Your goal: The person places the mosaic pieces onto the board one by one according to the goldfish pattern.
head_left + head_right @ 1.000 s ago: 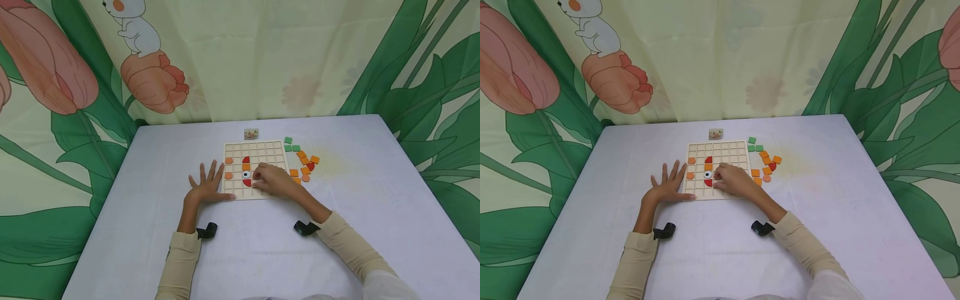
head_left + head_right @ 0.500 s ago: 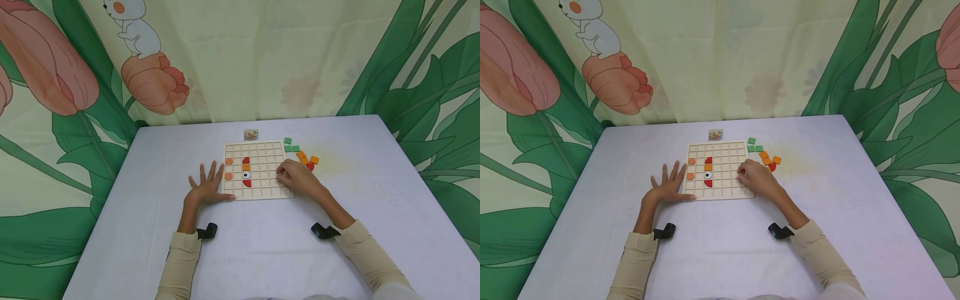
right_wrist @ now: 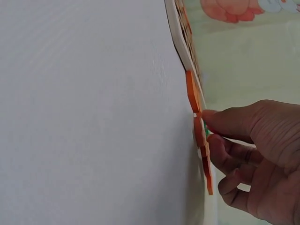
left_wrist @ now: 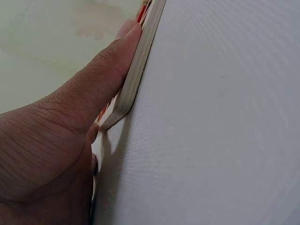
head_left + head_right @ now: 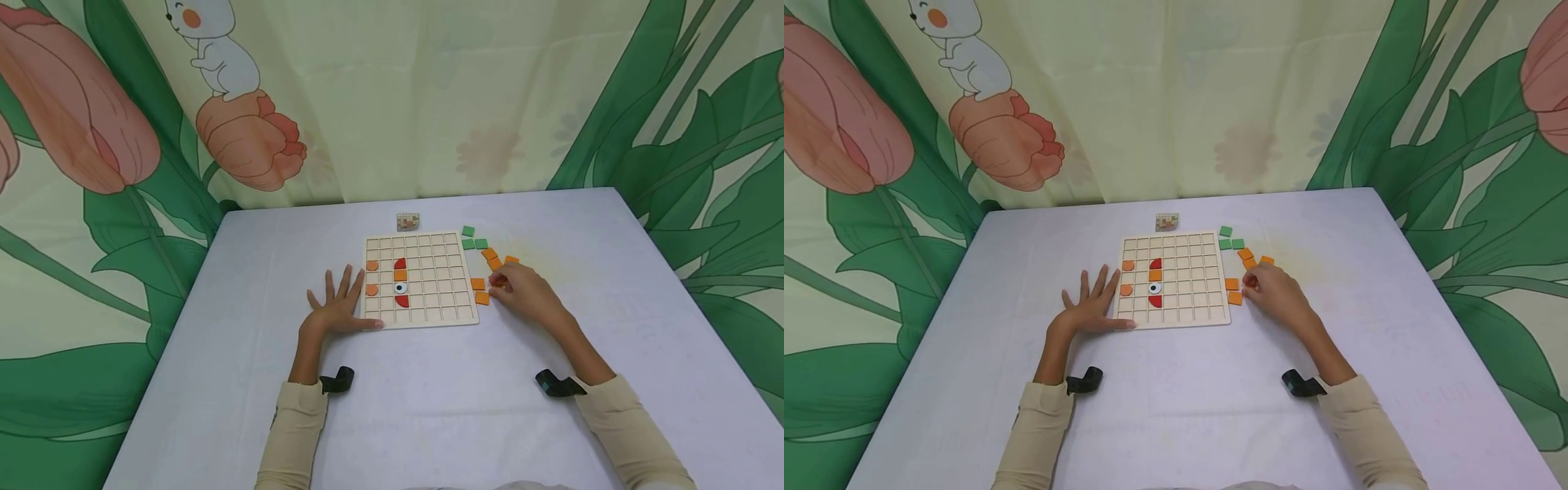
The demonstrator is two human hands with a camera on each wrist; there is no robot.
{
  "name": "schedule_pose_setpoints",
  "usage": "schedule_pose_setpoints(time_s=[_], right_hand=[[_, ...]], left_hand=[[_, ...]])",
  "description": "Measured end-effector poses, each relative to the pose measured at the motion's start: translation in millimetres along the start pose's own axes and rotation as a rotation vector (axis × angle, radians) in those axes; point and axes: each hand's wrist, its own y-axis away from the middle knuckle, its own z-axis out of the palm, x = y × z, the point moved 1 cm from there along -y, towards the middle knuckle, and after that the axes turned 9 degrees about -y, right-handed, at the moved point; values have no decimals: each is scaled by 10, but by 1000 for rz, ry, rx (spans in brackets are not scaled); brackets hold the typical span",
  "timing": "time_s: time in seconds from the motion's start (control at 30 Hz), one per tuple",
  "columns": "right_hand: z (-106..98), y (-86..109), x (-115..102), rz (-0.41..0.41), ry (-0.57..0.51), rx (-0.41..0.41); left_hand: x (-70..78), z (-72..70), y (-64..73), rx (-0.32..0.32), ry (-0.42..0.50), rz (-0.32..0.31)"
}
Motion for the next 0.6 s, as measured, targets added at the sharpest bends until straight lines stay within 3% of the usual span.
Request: schedule_pose_setpoints(time_s=[0.23,0.6], right_hand=[[-50,44,102,23,-25,6],[-36,23,86,41,-23,-83]], left_hand=[[-10,-12,1,-6,4,-2],[-7,3,-5,1,4,4]])
